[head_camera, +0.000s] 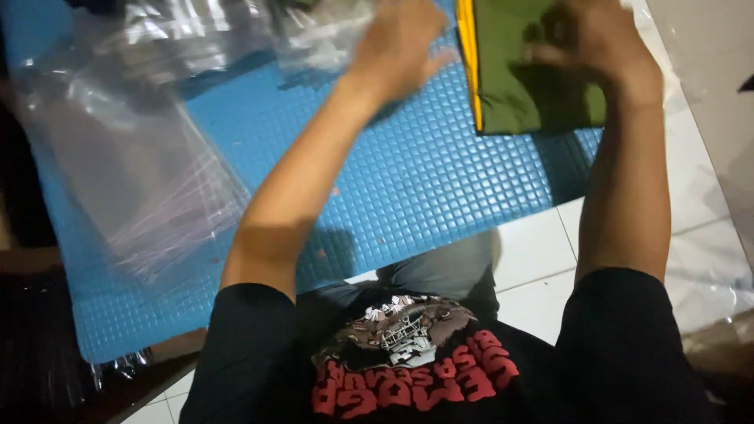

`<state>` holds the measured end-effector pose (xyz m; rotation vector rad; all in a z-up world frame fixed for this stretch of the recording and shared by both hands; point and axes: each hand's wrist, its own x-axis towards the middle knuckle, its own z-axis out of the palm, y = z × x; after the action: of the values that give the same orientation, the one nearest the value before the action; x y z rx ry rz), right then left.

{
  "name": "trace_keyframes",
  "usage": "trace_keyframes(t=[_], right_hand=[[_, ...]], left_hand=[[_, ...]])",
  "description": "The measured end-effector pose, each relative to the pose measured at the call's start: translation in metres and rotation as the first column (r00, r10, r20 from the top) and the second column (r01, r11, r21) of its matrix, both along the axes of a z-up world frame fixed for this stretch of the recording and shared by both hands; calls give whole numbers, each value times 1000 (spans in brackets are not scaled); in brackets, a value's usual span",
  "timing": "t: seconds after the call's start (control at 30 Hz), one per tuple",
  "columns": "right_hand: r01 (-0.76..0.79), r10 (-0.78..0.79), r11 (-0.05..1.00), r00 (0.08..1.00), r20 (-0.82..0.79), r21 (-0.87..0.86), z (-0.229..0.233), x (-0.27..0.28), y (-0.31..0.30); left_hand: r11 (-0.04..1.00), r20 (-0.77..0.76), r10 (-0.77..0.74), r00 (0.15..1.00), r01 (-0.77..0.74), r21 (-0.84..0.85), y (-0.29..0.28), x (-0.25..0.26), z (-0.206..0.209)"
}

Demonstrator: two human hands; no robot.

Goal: The person sits on the floor and places folded t-shirts into clear plastic bags one by one. They handle black, green, and yellow shirts, smoothing each inside the bag before setting it aside.

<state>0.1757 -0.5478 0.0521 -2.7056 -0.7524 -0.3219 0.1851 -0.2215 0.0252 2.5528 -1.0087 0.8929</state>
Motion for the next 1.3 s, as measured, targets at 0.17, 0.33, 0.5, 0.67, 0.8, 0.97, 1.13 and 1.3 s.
trace_keyframes(t=[0.17,0.33,0.5,0.67,0.8,0.97,1.13,1.3], right_hand=[[99,-156,983,896,-416,-155,3,-91,-24],[-37,48,991,994,93,-125,-46,-100,-55],[53,-50,995,998,41,-79,-27,-88,-44],[114,20,947,911,411,-300,-47,-60,-26],[180,-91,979,800,593,-93,-5,-66,9],[238,-179,971,807,563,-33,18,-149,102],[-42,57,988,994,96,-147,3,-228,223],[-377,434,883,882,-181,279,-1,-224,244]], left_hand=[[951,-172,-240,955,267,158,-85,-42,-39],[966,-108,-215,971,228,120,-108,-41,-58],[985,-268,-169,948,156,-71,-110,-44,-31],[937,-275,-260,926,173,-302,-93,-47,-17],[627,-248,-100,964,-133,-768,-70,-86,-25],[30,-294,-940,176,-812,-582,-18,-152,-13],[-160,-149,-938,314,-770,-617,73,-207,-40],[-125,-534,-697,478,-815,-566,150,-247,-101]])
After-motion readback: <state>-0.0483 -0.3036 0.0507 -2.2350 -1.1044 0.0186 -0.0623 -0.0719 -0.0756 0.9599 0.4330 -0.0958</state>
